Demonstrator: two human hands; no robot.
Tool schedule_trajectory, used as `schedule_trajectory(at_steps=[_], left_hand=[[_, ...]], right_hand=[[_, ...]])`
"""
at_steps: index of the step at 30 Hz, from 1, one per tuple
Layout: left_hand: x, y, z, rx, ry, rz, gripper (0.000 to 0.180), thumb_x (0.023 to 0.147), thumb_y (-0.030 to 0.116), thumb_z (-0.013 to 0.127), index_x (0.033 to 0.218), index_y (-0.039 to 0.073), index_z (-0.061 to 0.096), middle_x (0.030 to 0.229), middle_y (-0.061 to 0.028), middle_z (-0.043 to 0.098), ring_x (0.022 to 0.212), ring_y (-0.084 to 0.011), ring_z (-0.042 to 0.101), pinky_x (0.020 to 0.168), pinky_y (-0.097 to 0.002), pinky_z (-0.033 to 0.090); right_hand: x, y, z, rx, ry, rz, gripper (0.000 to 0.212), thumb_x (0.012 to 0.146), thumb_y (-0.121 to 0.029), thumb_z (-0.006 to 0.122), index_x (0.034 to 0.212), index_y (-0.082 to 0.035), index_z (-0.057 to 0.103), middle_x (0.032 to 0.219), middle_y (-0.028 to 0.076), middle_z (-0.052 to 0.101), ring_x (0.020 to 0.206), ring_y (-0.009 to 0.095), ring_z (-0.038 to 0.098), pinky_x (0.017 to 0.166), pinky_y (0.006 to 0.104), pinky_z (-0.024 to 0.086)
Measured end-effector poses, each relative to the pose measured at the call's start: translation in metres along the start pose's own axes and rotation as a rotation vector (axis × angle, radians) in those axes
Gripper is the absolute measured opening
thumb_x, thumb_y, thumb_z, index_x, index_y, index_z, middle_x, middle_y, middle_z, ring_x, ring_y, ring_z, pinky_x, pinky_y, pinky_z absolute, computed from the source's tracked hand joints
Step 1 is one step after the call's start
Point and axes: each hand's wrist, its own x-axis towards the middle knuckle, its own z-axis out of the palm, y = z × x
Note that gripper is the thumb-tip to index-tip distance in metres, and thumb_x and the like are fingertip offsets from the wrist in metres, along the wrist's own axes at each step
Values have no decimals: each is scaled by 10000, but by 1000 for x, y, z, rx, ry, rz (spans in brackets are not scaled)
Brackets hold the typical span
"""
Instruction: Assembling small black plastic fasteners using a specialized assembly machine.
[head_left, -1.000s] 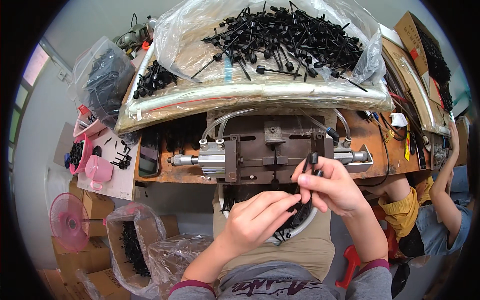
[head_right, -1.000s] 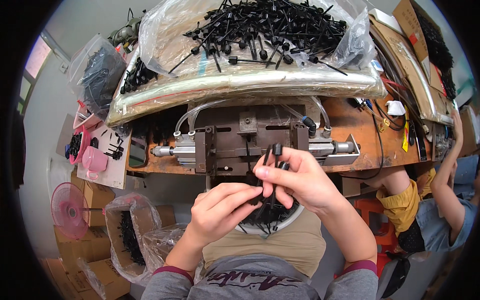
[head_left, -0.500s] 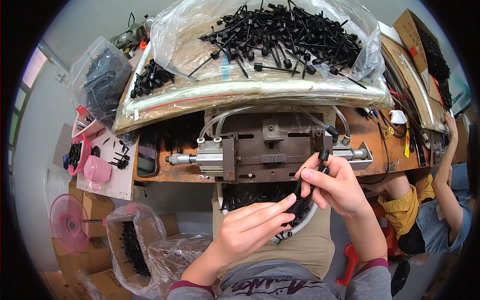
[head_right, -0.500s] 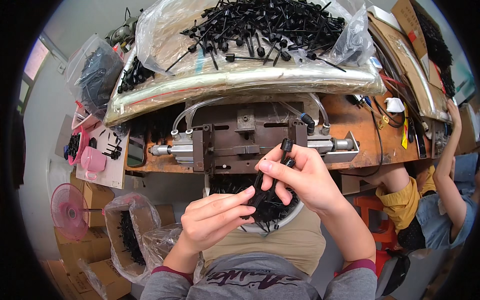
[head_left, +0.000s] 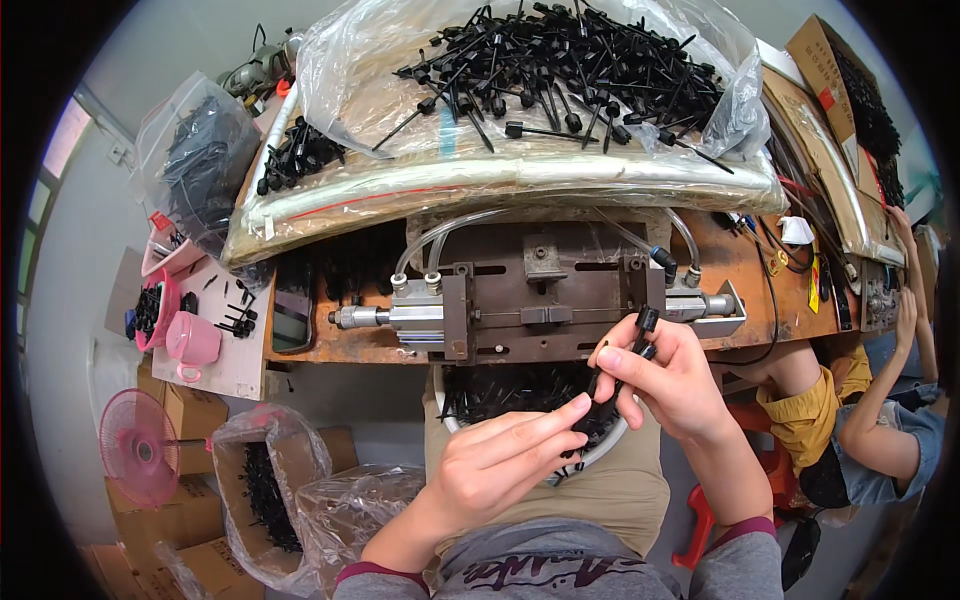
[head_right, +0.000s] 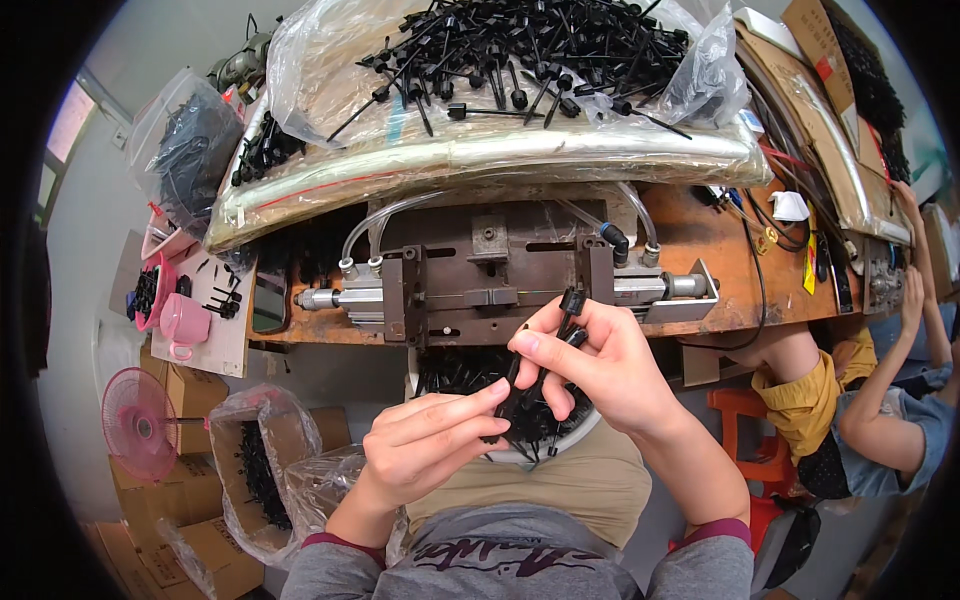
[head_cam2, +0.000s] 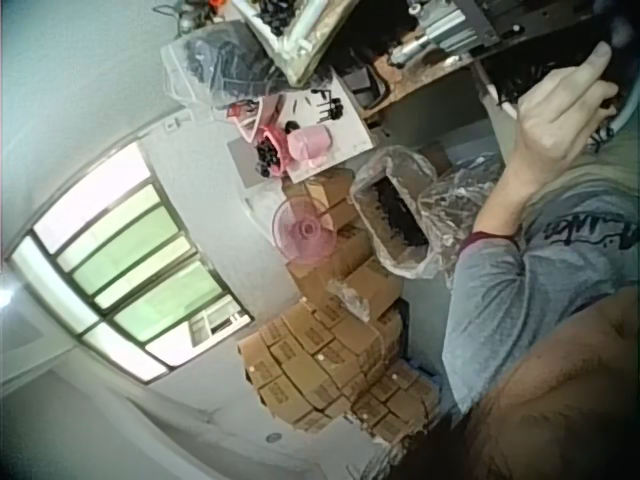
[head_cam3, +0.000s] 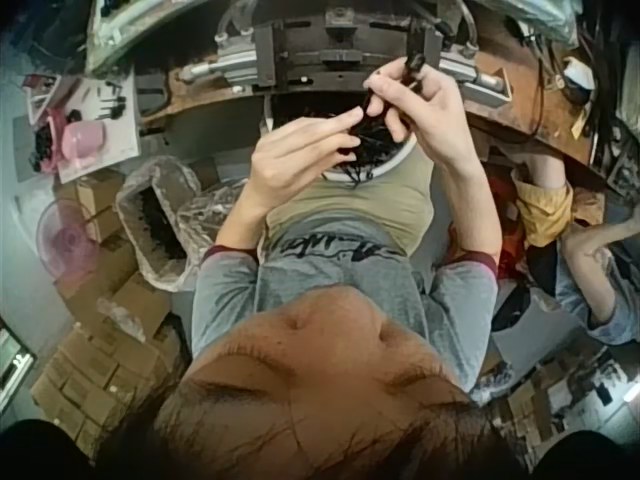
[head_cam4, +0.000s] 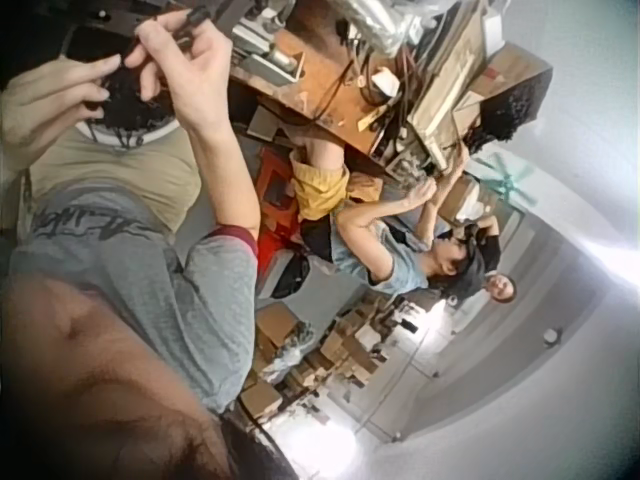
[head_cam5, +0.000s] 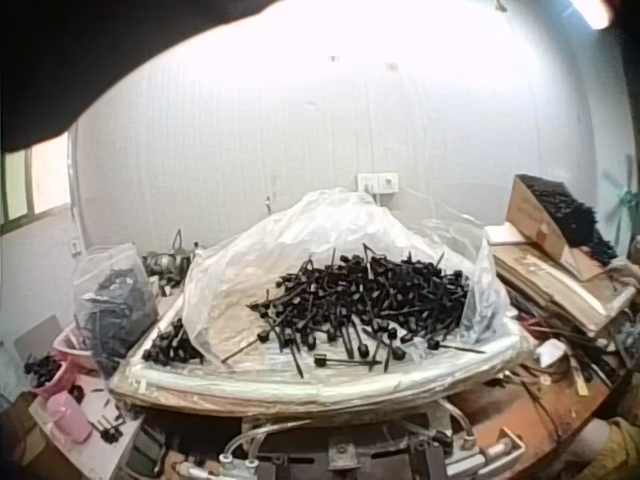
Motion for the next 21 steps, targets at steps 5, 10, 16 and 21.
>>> schedule_trajectory(at_steps=[5, 10, 16, 21], left_hand=[[3, -6, 1, 169, 24, -71, 300, 642, 67, 816, 916, -9, 722, 1161, -138, 690, 896, -258, 684, 756, -341, 563], [-2, -34, 23, 446, -12, -76, 290, 662, 73, 801, 928, 16, 700, 1207, -115, 672, 927, -255, 669, 743, -334, 545], [5, -42, 31, 584, -45, -86, 256, 679, 85, 796, 913, 35, 705, 1183, -108, 692, 711, -196, 674, 659, -298, 518], [9, -44, 29, 597, -78, -99, 248, 678, 107, 807, 901, 50, 713, 1178, -103, 698, 597, -180, 645, 573, -273, 495]], right_hand=[[0, -2, -7, -27, 144, -121, 161, 932, -67, 651, 1053, 30, 605, 846, 109, 686, 560, 97, 597, 533, 214, 474], [-8, 0, -8, -27, 206, -312, 203, 926, -8, 630, 1114, 46, 576, 959, 171, 691, 743, 156, 672, 668, 260, 549], [-18, 0, -2, -373, 349, -529, 127, 892, 91, 617, 1007, 75, 668, 1002, 168, 709, 860, 219, 723, 735, 289, 582], [-9, 13, -20, -1107, 362, -1083, 237, 747, 87, 692, 977, 32, 696, 985, 161, 722, 759, 233, 717, 656, 278, 570]])
